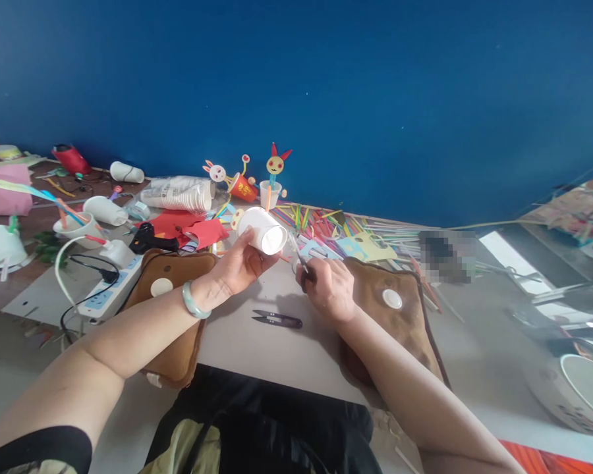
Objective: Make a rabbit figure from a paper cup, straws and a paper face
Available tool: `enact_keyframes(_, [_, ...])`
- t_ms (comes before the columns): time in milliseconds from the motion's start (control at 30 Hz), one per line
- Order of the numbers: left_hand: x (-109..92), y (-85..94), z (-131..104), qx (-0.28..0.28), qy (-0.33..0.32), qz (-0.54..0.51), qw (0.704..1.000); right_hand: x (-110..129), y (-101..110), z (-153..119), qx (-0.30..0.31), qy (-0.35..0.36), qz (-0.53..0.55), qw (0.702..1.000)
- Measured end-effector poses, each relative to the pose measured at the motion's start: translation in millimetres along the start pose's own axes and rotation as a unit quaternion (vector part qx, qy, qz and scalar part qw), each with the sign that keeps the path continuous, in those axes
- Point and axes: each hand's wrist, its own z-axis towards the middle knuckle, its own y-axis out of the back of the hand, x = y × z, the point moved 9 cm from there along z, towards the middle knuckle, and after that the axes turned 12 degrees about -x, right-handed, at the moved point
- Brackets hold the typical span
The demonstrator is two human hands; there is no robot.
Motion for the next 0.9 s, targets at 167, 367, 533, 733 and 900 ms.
enact_keyframes(167, [-9, 4.3, 6, 0.008, -0.025, 0.040, 0.999, -19, -1, -8, -0.008, -0.080, -0.021, 0.997])
enact_keyframes(367, [-16, 3.9, 6, 0.044, -0.054, 0.092, 0.993, -38, -25, -23, 0.138, -0.146, -0.051, 0.978])
enact_keyframes(533, [-17, 7.1, 8, 0.035, -0.064, 0.128, 0.989, -51, -46, -37, 0.312, -0.198, -0.067, 0.927])
enact_keyframes(733, [-16, 13.0, 15, 0.016, -0.070, 0.155, 0.985, -69, -49, -51, 0.464, -0.278, -0.115, 0.833])
enact_keyframes(900, [-17, 8.9, 18, 0.053, -0.156, 0.332, 0.929, -71, -49, -58, 0.514, -0.262, -0.105, 0.810])
